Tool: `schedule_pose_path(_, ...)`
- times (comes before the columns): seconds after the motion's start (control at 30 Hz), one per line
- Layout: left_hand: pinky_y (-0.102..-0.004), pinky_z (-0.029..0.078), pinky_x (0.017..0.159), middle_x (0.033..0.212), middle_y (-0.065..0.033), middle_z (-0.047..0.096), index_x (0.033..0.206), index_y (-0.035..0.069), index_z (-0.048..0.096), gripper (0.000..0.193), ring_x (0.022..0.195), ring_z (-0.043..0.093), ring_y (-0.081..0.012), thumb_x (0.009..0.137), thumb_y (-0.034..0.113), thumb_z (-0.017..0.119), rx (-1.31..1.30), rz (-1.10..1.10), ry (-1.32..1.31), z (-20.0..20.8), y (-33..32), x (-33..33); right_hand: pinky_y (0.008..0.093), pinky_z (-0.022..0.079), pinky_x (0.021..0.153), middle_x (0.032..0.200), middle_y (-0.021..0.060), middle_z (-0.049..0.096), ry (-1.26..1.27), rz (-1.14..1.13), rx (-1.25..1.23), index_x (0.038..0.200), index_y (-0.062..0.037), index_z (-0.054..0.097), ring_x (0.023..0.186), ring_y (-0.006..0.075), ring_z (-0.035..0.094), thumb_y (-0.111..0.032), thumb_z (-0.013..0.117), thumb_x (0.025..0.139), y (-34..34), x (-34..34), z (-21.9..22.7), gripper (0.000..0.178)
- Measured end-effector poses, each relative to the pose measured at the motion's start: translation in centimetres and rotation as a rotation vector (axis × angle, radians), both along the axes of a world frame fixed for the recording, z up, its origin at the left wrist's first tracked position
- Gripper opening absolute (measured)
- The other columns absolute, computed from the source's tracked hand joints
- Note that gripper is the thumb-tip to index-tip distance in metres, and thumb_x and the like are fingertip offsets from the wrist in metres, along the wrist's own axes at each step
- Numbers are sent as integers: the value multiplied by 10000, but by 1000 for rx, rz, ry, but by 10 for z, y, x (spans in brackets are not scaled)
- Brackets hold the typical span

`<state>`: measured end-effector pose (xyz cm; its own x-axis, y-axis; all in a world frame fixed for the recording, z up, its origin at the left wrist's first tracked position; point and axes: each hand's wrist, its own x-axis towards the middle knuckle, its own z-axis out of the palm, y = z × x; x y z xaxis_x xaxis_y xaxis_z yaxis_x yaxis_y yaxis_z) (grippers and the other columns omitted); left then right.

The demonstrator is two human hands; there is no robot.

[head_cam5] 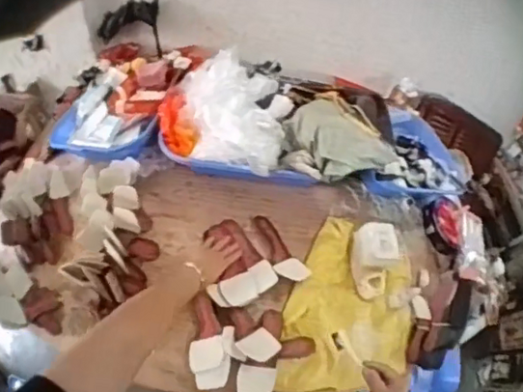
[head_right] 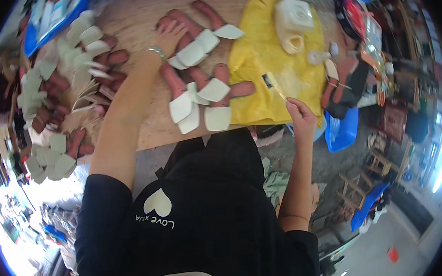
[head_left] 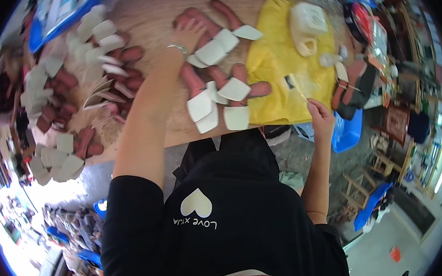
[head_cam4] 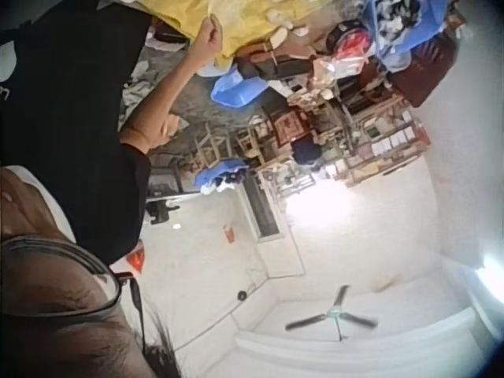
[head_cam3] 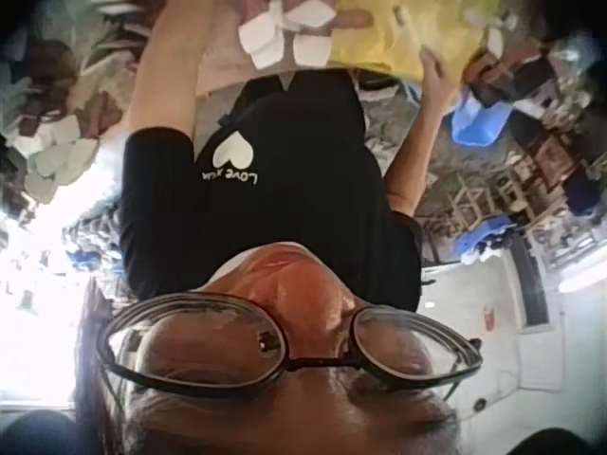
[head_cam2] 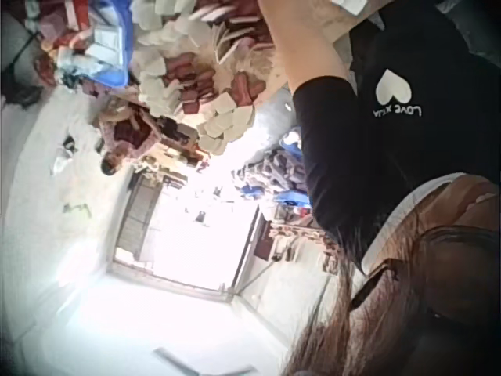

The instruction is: Applying glue to shoe components with a brush.

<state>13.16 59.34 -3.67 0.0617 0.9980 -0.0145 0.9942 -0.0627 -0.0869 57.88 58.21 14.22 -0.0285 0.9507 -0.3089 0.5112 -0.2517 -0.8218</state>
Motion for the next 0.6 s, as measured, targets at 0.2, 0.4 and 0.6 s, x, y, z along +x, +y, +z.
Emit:
schedule_pose_path(0.2, -416, 357, 1006, 1205, -27, 516, 1099, 121, 575, 360, 1210, 442, -246, 745, 151, 633, -134, -102, 125, 45, 32, -4, 221, 467, 724, 838, 55, 693, -100, 54, 225, 1009, -4, 695, 764, 70, 589, -185, 679, 844, 79, 55, -38, 245)
schedule_pose_path(0.4, -371, 472, 869, 1119, -138, 588, 1080, 94, 595, 387, 1045, 564, -315, 745, 241, 719, -296, 367, -183, 130, -8, 4, 348, 519, 665, 803, 111, 698, -483, 149, 373, 988, -138, 712, 725, 270, 675, -349, 637, 832, 182, 55, -89, 273)
schedule_pose_path(0.6, -355, 523, 751, 926, -85, 675, 1168, -4, 556, 508, 844, 659, -214, 810, 327, 700, -134, 765, -1208, 140, -73, 77, 416, 523, 634, 806, 100, 693, -705, 391, 456, 911, -182, 712, 738, 306, 666, -335, 576, 848, 223, 44, -116, 214)
